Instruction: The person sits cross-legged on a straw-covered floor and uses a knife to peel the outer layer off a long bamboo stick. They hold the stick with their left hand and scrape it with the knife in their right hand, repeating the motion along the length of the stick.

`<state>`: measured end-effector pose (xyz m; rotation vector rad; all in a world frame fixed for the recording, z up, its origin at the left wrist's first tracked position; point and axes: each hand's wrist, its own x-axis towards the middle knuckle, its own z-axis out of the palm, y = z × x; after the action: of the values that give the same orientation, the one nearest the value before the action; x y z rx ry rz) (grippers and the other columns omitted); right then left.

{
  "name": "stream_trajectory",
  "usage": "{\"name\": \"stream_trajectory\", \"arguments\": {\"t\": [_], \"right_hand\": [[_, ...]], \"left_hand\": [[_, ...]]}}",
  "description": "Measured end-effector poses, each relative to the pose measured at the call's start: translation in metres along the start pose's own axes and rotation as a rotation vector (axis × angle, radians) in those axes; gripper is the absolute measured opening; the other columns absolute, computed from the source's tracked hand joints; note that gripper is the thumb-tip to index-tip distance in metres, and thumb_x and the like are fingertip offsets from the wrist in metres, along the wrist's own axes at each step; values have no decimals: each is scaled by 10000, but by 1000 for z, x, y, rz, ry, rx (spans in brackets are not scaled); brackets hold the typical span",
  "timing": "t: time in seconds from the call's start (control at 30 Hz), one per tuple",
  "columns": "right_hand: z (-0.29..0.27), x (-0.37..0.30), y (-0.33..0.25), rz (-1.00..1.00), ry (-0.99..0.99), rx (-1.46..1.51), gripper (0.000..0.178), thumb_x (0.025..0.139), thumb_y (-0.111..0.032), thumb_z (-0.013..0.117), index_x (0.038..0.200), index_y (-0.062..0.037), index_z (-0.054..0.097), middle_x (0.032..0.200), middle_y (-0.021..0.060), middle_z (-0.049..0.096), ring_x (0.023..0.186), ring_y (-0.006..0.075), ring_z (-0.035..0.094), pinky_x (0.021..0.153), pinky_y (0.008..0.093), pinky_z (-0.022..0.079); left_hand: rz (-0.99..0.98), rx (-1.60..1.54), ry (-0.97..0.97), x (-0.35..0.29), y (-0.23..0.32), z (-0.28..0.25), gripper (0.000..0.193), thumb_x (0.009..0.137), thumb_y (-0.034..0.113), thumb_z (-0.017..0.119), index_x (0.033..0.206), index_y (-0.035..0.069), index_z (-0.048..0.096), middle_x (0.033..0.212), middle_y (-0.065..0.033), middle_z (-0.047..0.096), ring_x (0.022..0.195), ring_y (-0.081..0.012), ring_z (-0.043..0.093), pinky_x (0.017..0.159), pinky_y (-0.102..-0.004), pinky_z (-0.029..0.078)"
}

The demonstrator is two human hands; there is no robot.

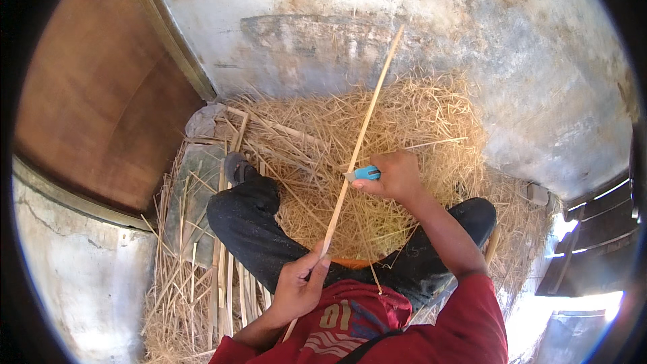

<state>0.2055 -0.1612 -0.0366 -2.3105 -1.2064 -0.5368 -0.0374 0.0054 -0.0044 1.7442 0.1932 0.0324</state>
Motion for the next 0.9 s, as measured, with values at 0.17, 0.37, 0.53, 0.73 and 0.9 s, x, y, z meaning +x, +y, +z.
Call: {"name": "stream_trajectory", "arguments": {"t": [0.17,0.37,0.53,0.73,0.9], "right_hand": [[-26,16,72,608,-86,-66,649,832,-700,469,674,-98,655,458,69,491,395,215,499,411,365,428],[-9,-26,-10,178,-198,33,599,806,-662,540,810,-93,726,478,101,523,446,251,563,469,371,475],[-27,-3,15,247,-94,53,572,768,-650,591,743,-89,701,472,114,510,431,254,554,453,380,451],[-46,26,66,680,-132,-34,678,800,-741,461,675,-106,661,467,38,508,439,205,541,441,379,453],[-27,11,55,605,-433,-130,723,826,-757,384,821,-109,703,537,74,545,551,216,595,521,386,494]], "left_hand": [[6,-26,-134,-29,5,6,353,924,42,556,1254,-74,510,779,-23,581,721,-29,489,635,-203,429],[123,63,10,-27,-10,2,311,893,11,574,1183,-99,555,636,-95,583,609,-37,498,547,-218,428],[184,259,-29,-17,8,-5,295,857,-15,583,1134,-119,572,575,-181,497,455,-142,505,453,-270,395],[216,218,-112,-30,12,1,276,866,2,580,1127,-90,585,577,-189,488,450,-149,498,458,-278,400],[130,159,-43,-41,-1,-3,246,872,23,582,1095,-77,603,597,-177,523,467,-133,509,471,-271,421]]}}
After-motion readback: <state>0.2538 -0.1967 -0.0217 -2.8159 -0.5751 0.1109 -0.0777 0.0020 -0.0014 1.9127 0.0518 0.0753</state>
